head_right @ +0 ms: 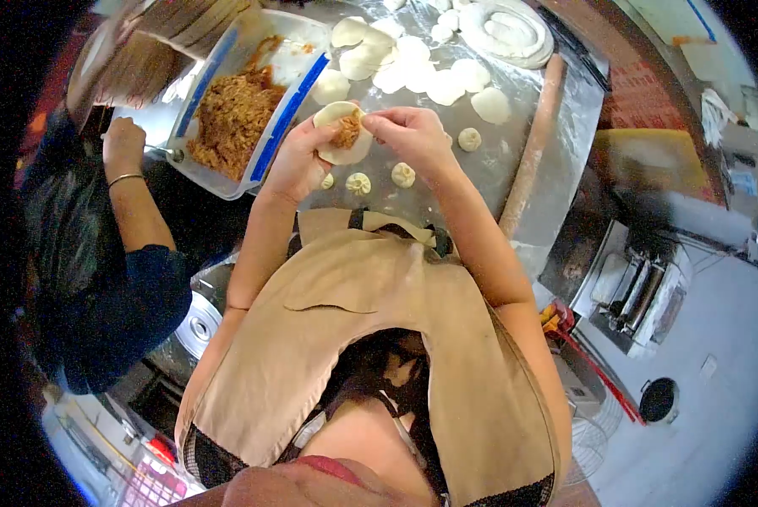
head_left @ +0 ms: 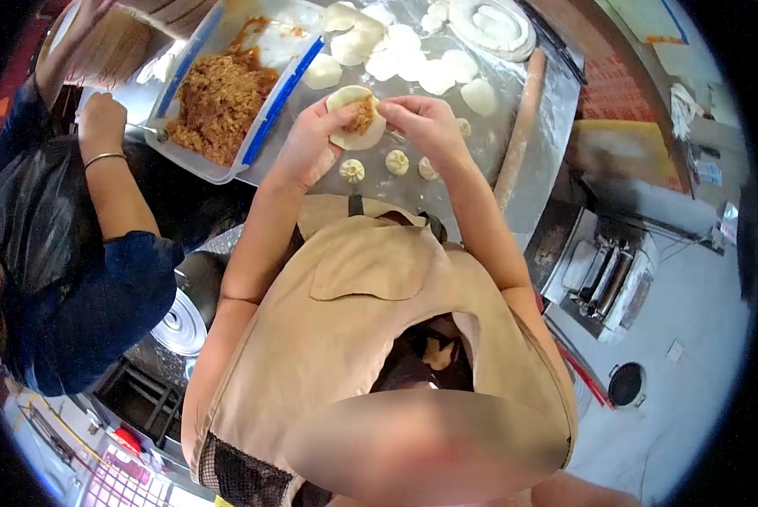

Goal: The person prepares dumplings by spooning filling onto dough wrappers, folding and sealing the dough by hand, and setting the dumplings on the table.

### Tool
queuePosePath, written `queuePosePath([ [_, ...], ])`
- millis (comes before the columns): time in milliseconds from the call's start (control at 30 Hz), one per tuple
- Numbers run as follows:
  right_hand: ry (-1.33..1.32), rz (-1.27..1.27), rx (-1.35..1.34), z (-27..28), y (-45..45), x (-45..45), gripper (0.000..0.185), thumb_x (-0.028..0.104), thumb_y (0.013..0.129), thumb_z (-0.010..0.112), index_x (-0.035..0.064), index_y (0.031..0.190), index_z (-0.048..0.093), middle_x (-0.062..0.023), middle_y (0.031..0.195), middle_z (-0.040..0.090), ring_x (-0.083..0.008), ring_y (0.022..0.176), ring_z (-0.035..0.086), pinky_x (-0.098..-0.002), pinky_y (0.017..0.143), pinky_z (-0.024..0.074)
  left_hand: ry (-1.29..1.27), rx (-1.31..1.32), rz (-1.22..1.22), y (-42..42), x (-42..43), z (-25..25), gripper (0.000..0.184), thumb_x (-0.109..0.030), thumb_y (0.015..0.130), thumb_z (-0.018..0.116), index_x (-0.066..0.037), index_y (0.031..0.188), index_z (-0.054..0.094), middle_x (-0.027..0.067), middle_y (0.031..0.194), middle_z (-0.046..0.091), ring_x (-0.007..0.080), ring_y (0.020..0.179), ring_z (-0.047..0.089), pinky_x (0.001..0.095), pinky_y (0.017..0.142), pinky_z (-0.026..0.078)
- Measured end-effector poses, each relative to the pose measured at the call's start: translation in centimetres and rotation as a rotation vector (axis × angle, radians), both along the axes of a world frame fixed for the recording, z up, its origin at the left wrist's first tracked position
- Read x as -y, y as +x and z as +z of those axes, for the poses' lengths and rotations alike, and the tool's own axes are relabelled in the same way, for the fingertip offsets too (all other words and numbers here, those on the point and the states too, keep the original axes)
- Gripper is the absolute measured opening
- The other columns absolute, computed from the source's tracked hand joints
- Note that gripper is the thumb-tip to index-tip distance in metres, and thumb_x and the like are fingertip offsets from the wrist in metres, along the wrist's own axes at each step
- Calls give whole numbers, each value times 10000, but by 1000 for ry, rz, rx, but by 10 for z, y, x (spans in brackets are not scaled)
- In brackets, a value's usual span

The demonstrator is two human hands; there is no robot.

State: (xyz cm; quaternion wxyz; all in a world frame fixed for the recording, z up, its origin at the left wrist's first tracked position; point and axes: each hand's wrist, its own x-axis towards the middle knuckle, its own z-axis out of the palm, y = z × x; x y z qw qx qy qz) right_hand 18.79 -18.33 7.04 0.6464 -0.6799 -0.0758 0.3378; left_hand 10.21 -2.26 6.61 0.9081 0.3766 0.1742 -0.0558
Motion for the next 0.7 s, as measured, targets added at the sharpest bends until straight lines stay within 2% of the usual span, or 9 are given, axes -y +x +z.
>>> queuePosePath([
  [67,-45,1,88,-3,1,7,251,197,814,666,-22,934,689,-25,770,653,-59,683,550,-215,634,455,24,-15,-38,3,6,-3,346,-72,895,487,14,1230,497,110,1183,569,181,1088,558,331,920,465],
  [167,-129,17,271,1,-5,14,238,174,805,671,-27,931,680,-45,798,663,-71,681,569,-228,614,470,86,-15,-3,7,16,-6,266,-95,874,569,3,1121,555,73,1029,618,147,915,612,288,783,515],
  [233,-232,-55,710,16,-20,12,195,136,782,682,-10,912,679,-73,803,666,-107,677,599,-248,613,490,259,-36,75,9,21,-12,223,-84,859,586,-1,1065,571,68,976,627,126,858,616,271,749,517],
  [367,-159,-103,816,12,-20,11,139,100,769,675,11,875,677,-97,787,655,-162,671,620,-263,631,503,222,8,53,10,24,-13,218,-72,845,598,1,1049,568,69,954,628,118,839,611,264,748,513],
  [433,-112,-189,494,3,-17,11,131,75,754,678,22,874,673,-97,768,636,-201,643,610,-272,597,496,224,-15,17,10,23,-10,209,-76,843,592,4,1036,574,66,946,628,116,830,611,256,739,507],
  [467,-114,-184,494,1,-17,13,131,75,754,678,22,874,673,-97,768,636,-201,643,610,-272,597,496,221,-17,22,9,21,-11,209,-76,843,592,4,1036,574,66,946,628,116,830,611,256,739,507],
  [567,-235,-27,740,6,-18,17,123,77,744,687,38,859,671,-74,755,626,-211,683,594,-297,638,473,261,-16,-81,9,18,-14,247,-120,852,587,-16,1074,560,52,963,624,123,847,612,266,733,502],
  [633,-273,-32,1274,3,-15,18,125,104,730,694,71,849,679,-39,773,625,-214,732,569,-334,694,431,326,-31,-73,9,19,-13,237,-118,848,578,-11,1059,566,47,948,623,115,836,607,261,733,498],
  [700,-303,-3,1224,0,-11,18,113,121,726,693,86,833,680,-27,785,625,-214,759,561,-339,712,412,358,-41,-112,10,18,-7,238,-119,841,580,-8,1052,570,45,933,620,110,822,600,254,726,490],
])
